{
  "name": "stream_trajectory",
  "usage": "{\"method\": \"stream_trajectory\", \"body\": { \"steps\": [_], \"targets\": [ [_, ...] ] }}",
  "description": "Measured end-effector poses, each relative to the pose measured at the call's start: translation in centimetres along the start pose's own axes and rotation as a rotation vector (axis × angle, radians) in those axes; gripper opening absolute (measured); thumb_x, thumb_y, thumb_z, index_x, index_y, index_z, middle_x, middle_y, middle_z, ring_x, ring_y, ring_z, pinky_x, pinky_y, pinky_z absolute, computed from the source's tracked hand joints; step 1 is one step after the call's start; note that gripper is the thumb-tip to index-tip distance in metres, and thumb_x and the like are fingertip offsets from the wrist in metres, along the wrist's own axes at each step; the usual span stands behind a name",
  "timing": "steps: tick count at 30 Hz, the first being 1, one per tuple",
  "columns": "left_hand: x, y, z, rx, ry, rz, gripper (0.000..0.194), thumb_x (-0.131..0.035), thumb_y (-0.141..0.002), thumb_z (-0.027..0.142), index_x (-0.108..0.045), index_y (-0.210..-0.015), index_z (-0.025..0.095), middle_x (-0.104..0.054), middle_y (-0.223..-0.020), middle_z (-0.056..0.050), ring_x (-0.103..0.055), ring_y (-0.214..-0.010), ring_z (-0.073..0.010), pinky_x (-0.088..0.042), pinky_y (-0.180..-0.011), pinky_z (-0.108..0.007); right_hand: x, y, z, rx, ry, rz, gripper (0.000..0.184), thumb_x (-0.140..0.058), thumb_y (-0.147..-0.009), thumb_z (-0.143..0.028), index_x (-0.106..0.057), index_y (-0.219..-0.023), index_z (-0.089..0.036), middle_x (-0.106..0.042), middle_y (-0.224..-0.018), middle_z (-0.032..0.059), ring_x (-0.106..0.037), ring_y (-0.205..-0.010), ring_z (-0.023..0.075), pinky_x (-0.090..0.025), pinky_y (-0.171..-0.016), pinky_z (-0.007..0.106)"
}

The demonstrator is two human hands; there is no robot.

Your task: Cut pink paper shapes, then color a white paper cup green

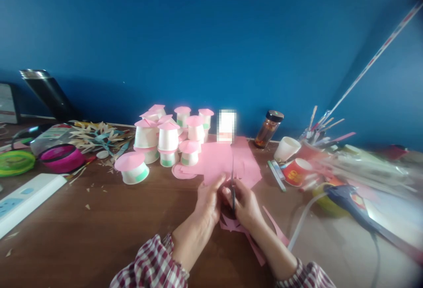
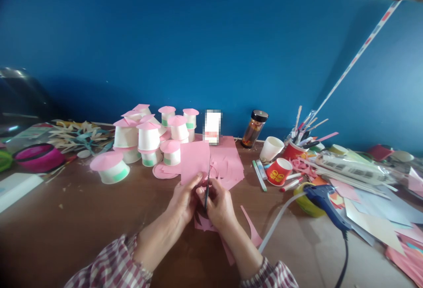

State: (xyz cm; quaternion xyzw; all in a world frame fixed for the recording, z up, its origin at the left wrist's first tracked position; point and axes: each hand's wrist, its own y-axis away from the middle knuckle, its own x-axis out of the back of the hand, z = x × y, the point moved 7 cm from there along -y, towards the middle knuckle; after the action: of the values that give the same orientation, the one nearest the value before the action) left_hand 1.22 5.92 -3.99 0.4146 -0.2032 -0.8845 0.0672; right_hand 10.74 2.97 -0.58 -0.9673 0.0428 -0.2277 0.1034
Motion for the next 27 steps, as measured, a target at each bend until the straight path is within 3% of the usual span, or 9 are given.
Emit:
{"method": "stream_trajectory", "body": {
  "steps": [27],
  "targets": [
    [0.05,-0.12,-0.08,0.003,0.007,0.021,0.031,-0.081,-0.055,0.016,-0.063,-0.078,0.008,-0.066,-0.065,-0.007,-0.063,-0.056,-0.0174,-0.053,-0.051,-0.029,-0.11,-0.03,0.23,-0.012,-0.043,0.01,0.019,-0.058,-0.084,-0.037,-0.056,-0.085,-0.018,-0.056,-0.062,-0.0027,-0.051,-0.055,0.013,-0.038,-0.051,0.021]
  ]
}}
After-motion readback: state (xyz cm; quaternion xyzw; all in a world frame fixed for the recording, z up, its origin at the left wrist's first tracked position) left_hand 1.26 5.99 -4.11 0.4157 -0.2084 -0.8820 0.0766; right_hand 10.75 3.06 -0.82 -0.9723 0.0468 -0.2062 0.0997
